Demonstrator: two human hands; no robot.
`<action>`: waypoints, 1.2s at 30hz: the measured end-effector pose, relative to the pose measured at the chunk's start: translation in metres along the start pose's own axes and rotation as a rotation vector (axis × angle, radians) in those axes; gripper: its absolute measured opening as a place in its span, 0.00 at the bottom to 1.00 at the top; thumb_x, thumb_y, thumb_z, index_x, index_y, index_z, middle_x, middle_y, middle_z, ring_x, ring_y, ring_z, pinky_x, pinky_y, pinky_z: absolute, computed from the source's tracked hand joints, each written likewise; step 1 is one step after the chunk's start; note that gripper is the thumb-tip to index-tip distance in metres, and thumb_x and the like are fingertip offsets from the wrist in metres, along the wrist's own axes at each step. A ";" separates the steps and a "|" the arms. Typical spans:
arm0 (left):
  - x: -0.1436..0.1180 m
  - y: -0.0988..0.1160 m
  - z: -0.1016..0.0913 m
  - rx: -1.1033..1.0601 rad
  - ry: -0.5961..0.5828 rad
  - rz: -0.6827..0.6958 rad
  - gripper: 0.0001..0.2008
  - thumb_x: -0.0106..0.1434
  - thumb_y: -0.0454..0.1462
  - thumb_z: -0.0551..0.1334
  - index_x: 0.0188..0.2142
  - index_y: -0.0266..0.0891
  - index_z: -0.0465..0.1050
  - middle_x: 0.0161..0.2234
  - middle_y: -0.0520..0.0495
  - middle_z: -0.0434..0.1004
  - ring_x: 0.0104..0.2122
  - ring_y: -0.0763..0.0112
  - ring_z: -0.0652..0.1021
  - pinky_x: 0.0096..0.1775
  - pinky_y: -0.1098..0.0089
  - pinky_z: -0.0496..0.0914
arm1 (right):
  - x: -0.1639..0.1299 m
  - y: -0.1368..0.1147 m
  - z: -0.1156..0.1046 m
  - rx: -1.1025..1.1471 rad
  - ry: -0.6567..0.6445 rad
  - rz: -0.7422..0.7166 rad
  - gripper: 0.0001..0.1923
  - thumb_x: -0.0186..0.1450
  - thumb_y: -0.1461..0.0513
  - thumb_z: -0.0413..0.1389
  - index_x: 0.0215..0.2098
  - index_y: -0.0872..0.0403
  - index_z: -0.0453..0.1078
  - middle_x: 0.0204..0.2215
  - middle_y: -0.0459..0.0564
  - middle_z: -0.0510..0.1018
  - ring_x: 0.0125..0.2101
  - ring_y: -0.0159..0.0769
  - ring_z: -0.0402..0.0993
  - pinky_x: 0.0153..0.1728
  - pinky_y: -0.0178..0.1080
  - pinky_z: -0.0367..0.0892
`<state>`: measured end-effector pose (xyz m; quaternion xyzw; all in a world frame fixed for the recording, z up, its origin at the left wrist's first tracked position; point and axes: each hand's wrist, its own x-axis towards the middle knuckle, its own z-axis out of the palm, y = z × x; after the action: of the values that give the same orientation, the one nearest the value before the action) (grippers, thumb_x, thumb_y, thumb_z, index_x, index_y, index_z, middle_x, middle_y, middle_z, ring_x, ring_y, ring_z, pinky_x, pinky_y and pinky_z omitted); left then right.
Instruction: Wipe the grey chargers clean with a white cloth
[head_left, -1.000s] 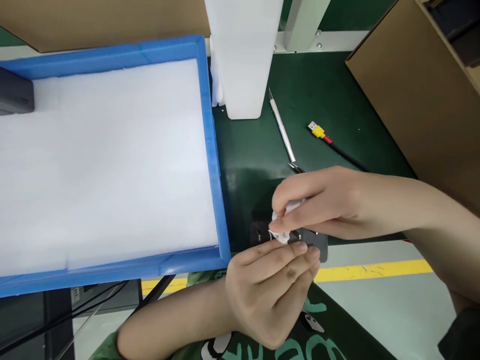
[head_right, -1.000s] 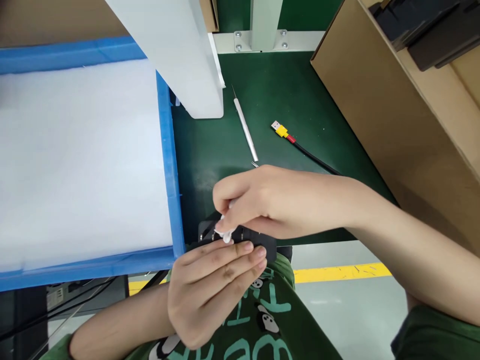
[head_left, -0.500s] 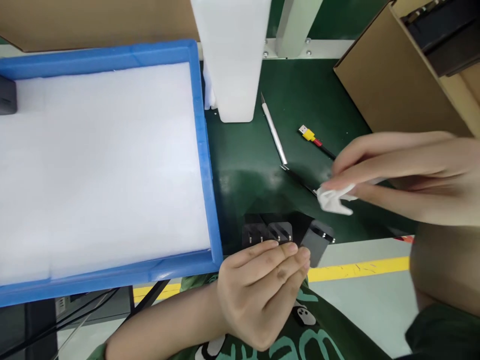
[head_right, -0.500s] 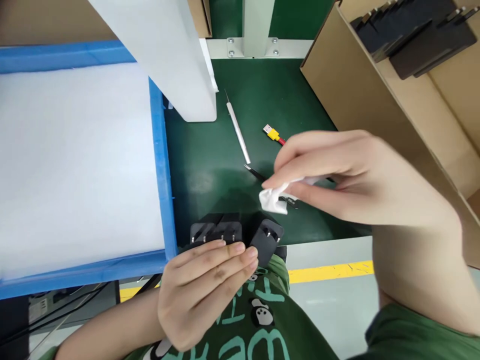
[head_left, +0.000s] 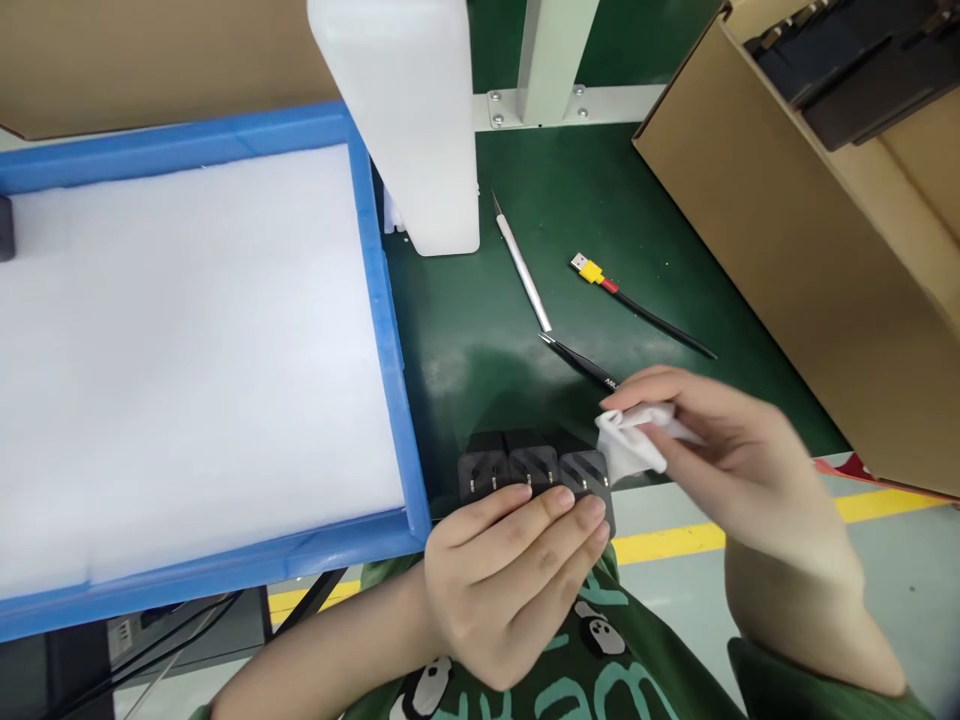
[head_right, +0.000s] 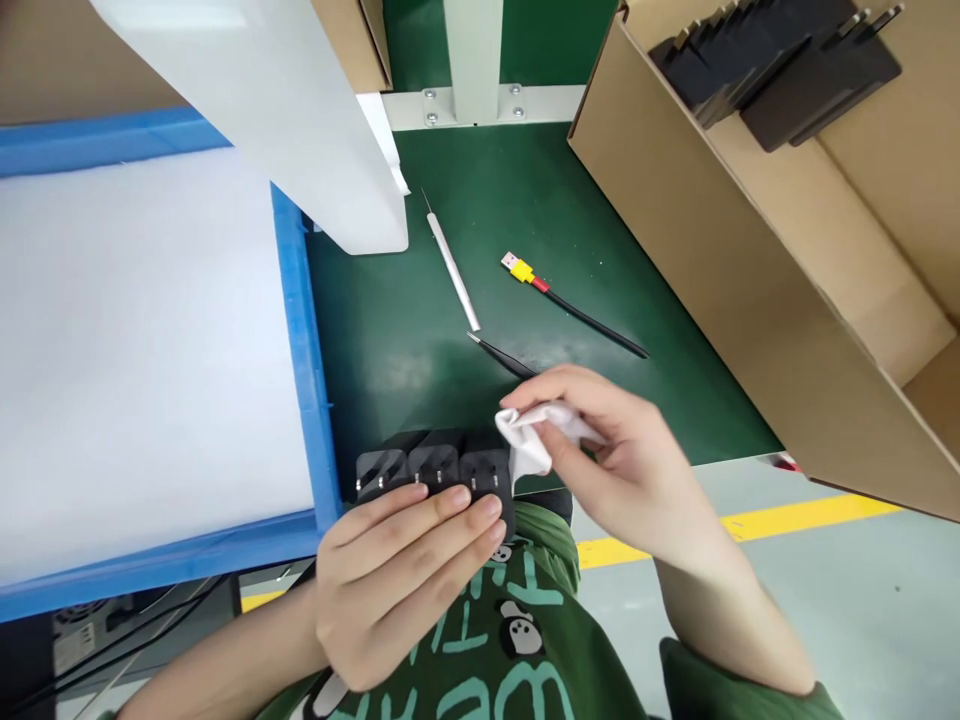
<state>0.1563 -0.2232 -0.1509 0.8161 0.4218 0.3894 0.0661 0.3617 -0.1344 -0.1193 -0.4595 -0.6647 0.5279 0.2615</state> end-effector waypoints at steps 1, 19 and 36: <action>0.000 0.000 0.000 0.002 0.000 -0.004 0.09 0.69 0.28 0.62 0.41 0.36 0.82 0.44 0.53 0.85 0.44 0.78 0.84 0.64 0.74 0.64 | 0.004 -0.004 -0.002 0.040 0.023 -0.025 0.07 0.70 0.64 0.55 0.42 0.47 0.74 0.37 0.46 0.75 0.35 0.32 0.73 0.30 0.33 0.68; -0.002 -0.004 0.001 0.020 0.035 0.019 0.08 0.67 0.27 0.64 0.41 0.35 0.82 0.43 0.55 0.85 0.42 0.79 0.84 0.60 0.79 0.69 | 0.113 -0.051 0.029 -0.315 -0.932 0.021 0.17 0.58 0.67 0.63 0.21 0.53 0.59 0.16 0.37 0.62 0.17 0.22 0.56 0.14 0.30 0.50; -0.002 0.001 -0.005 0.000 0.024 0.009 0.06 0.66 0.29 0.65 0.41 0.33 0.80 0.41 0.49 0.86 0.41 0.72 0.84 0.53 0.72 0.75 | 0.031 0.003 -0.051 0.020 -0.492 0.272 0.14 0.62 0.59 0.64 0.25 0.54 0.64 0.22 0.41 0.68 0.21 0.25 0.61 0.21 0.30 0.57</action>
<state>0.1526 -0.2265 -0.1484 0.8133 0.4189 0.3994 0.0595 0.3919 -0.0835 -0.1109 -0.3997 -0.6352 0.6604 0.0235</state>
